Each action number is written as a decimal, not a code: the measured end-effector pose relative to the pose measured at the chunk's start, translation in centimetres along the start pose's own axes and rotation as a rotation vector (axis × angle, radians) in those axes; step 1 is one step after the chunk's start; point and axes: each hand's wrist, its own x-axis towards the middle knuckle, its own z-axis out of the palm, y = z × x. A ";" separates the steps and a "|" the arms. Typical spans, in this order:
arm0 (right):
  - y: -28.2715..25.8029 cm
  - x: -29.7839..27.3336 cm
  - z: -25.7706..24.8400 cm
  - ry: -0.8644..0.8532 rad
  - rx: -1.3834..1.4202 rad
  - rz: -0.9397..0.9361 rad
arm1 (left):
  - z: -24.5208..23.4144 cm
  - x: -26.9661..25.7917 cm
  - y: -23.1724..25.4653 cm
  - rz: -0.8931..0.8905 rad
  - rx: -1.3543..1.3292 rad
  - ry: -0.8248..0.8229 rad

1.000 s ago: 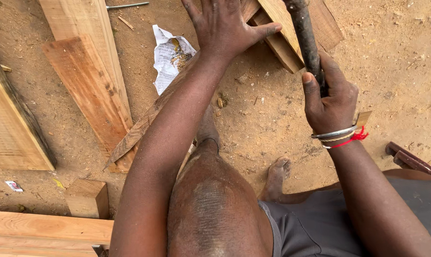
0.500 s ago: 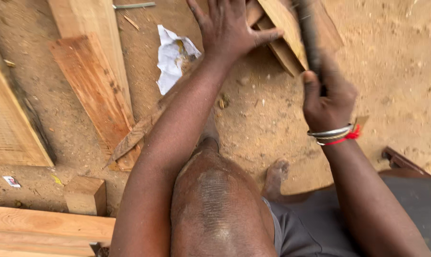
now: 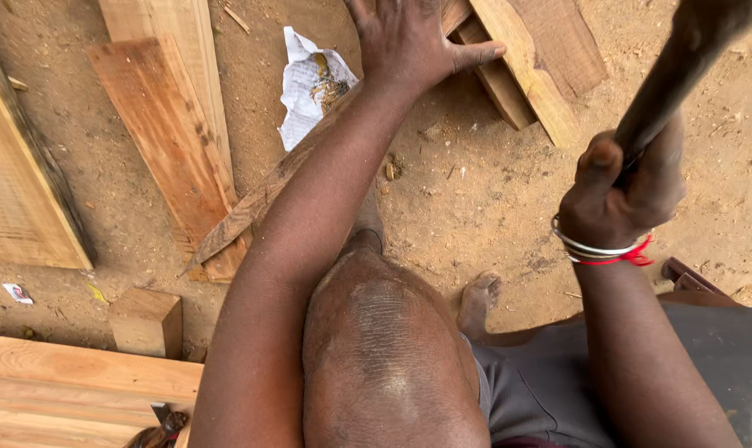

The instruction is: The person constructs a wooden frame on the ground, joining wooden planks together using a hammer and nails.

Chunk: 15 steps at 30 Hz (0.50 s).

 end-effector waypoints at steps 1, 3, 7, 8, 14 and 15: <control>0.0 0.3 0.7 -0.123 -0.214 -0.060 | 0.6 0.2 0.0 -0.015 0.017 -0.006; 0.2 1.2 2.7 -0.354 -0.638 -0.184 | 1.3 1.1 -0.4 0.044 0.007 0.320; 0.8 1.9 1.8 -0.309 -0.366 -0.096 | 3.9 2.7 -1.4 0.200 -0.095 0.928; 0.8 1.0 0.5 -0.252 -0.303 -0.113 | 5.2 2.4 -1.3 0.198 -0.123 0.891; 1.2 1.4 2.4 -0.318 -0.500 -0.167 | 3.7 1.9 -1.2 0.201 -0.102 0.880; 0.9 2.1 2.8 -0.421 -0.691 -0.151 | 2.8 1.5 -1.1 0.131 -0.063 0.595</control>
